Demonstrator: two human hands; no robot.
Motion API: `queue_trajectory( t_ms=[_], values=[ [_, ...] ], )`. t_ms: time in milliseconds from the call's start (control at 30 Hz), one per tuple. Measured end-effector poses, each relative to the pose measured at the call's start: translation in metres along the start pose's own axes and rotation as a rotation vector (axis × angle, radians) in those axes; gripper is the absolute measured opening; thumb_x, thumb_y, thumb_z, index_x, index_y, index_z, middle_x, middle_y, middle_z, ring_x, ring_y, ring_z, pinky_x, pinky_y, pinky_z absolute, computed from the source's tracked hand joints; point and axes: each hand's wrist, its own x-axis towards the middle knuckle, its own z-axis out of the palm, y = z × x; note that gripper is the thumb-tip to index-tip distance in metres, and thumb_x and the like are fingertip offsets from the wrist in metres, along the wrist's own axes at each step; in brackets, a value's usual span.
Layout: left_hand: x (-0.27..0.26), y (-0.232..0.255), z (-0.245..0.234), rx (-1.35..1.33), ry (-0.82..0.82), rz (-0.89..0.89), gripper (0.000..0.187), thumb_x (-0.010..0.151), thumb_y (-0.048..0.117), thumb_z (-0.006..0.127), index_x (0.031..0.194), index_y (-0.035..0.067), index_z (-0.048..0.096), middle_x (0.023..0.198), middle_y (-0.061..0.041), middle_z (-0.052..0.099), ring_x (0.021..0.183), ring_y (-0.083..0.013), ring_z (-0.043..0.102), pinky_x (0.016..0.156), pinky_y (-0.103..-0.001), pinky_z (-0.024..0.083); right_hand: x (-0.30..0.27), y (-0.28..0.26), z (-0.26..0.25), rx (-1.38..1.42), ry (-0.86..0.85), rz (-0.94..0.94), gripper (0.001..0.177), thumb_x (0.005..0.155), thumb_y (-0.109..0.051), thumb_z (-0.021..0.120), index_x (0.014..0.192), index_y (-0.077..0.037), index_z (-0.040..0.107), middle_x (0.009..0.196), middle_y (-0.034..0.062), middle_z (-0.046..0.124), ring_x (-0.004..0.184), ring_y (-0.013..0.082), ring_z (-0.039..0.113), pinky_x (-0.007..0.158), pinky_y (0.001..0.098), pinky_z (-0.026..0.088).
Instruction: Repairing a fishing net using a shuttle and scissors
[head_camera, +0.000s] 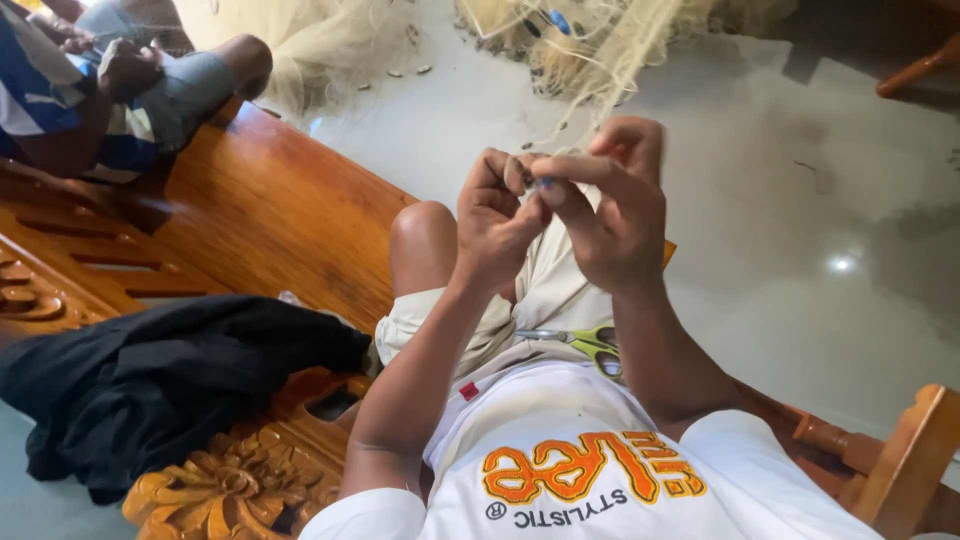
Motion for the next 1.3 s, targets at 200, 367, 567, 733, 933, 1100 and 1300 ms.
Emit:
queue_trajectory(
  t_ms=[200,367,567,733,933,1100,1300],
  values=[
    [0.021,0.004,0.013,-0.066,0.025,-0.002,0.031,0.089,-0.003,0.071,0.092,0.009,0.042,0.089,-0.013,0.063,0.103,-0.027,0.063,0.099,-0.042,0.047,-0.028,-0.04,0.0,0.018,-0.115,-0.38,0.015,0.096,-0.033,0.064,0.094,-0.027,0.078,0.101,-0.0022,0.073,0.107,0.0184,0.063,0.122,0.05,0.01],
    [0.032,0.005,0.02,-0.204,0.021,-0.063,0.029,0.092,-0.001,0.066,0.092,0.011,0.041,0.091,-0.01,0.061,0.105,-0.0245,0.064,0.102,-0.041,0.044,-0.041,-0.022,0.004,-0.082,-0.034,-0.227,0.013,0.094,-0.021,0.069,0.098,-0.009,0.075,0.085,0.0052,0.07,0.082,0.0218,0.064,0.091,0.0419,0.042],
    [0.045,0.01,0.029,-0.293,-0.001,-0.059,0.032,0.09,-0.002,0.068,0.091,0.011,0.039,0.085,-0.01,0.056,0.09,-0.0185,0.059,0.106,-0.044,0.041,-0.05,0.018,-0.002,0.079,0.153,0.266,0.022,0.101,-0.017,0.063,0.108,0.003,0.067,0.083,0.0128,0.07,0.074,0.0142,0.064,0.072,0.0295,0.052],
    [0.046,-0.001,0.016,-0.285,-0.022,-0.105,0.03,0.091,-0.002,0.067,0.094,0.012,0.04,0.09,-0.011,0.059,0.109,-0.0269,0.064,0.1,-0.04,0.044,-0.041,0.03,-0.003,0.143,0.152,0.314,0.021,0.104,-0.01,0.057,0.114,0.007,0.064,0.084,0.0136,0.065,0.072,0.0156,0.066,0.068,0.0308,0.059],
    [0.035,0.005,0.018,-0.24,0.005,-0.128,0.029,0.092,-0.003,0.067,0.094,0.012,0.041,0.092,-0.01,0.061,0.111,-0.0293,0.064,0.099,-0.039,0.046,-0.027,0.02,-0.003,0.004,0.146,0.214,0.017,0.104,-0.006,0.058,0.112,0.006,0.067,0.083,0.0121,0.061,0.067,0.0157,0.065,0.06,0.0281,0.055],
    [0.025,0.013,0.025,-0.224,0.054,-0.129,0.031,0.089,-0.003,0.067,0.094,0.012,0.041,0.09,-0.011,0.06,0.108,-0.0293,0.064,0.097,-0.037,0.046,-0.023,0.011,-0.002,-0.047,0.123,0.177,0.017,0.105,-0.007,0.057,0.112,0.007,0.065,0.083,0.0127,0.059,0.063,0.0148,0.059,0.06,0.0295,0.054],
    [0.017,0.0,0.005,-0.238,0.097,-0.139,0.031,0.089,-0.004,0.068,0.092,0.012,0.04,0.088,-0.011,0.06,0.108,-0.0302,0.064,0.098,-0.038,0.046,-0.044,0.026,-0.001,0.073,0.144,0.179,0.02,0.105,-0.008,0.054,0.118,0.008,0.056,0.083,0.0123,0.059,0.06,0.0114,0.054,0.057,0.0253,0.05]
  ],
)
